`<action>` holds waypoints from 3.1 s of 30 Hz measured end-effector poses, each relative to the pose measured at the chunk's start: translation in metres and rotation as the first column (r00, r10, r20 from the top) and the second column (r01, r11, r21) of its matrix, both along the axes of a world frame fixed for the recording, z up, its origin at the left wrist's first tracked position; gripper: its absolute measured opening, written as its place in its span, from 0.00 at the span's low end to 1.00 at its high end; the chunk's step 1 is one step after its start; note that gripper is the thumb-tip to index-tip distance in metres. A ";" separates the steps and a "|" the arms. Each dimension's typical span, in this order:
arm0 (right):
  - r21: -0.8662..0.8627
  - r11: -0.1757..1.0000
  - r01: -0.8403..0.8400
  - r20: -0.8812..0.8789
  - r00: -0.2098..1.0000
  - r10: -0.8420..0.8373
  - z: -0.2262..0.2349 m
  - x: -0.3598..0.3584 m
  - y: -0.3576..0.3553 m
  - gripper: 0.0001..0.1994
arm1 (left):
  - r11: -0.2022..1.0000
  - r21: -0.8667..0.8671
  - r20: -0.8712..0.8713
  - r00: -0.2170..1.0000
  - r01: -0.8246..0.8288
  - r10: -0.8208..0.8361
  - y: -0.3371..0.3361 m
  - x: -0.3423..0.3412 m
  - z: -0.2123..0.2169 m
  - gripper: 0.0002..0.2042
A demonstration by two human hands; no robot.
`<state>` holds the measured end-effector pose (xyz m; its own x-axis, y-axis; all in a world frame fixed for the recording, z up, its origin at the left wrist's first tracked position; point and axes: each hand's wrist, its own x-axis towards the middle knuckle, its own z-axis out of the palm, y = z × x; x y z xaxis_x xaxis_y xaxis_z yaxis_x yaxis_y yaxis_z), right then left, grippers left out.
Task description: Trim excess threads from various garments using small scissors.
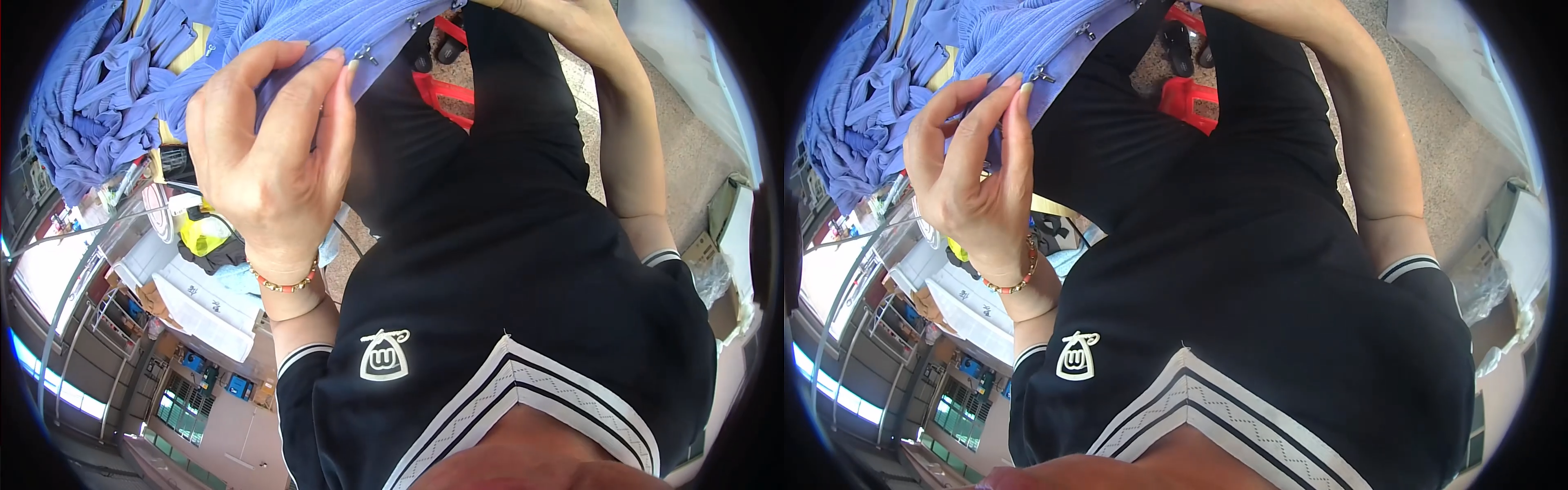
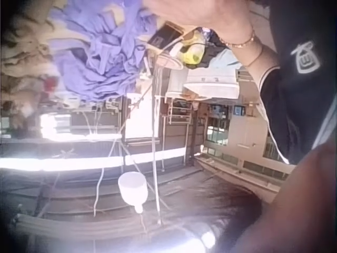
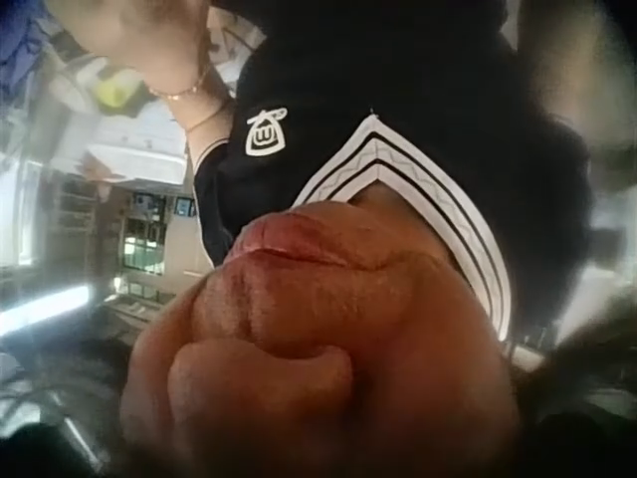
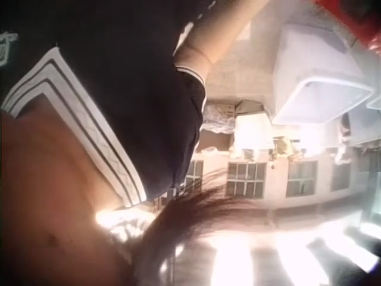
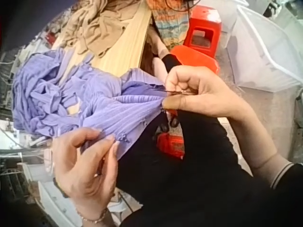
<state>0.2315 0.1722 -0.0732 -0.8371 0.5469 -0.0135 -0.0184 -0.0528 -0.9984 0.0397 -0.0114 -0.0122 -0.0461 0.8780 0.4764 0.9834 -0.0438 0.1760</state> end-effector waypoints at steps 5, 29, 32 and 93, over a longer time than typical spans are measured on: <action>0.036 0.992 -0.123 -0.562 0.818 0.122 -0.036 -0.019 -0.009 0.10 | 0.998 0.063 0.147 0.989 -0.002 -0.007 -0.008 -0.002 0.003 0.08; 0.472 0.878 0.082 -0.475 0.863 0.174 -0.017 -0.038 -0.049 0.19 | 0.996 0.046 0.003 0.997 0.073 -0.073 -0.015 -0.007 -0.002 0.08; 0.482 0.872 0.089 -0.481 0.859 0.178 -0.023 -0.038 -0.049 0.19 | 0.997 0.045 0.014 0.998 0.063 -0.064 -0.016 -0.006 -0.004 0.08; 0.025 0.995 -0.095 0.081 0.992 0.093 0.035 -0.054 -0.059 0.14 | 0.953 0.020 0.930 0.356 -0.303 0.094 -0.056 -0.048 -0.061 0.16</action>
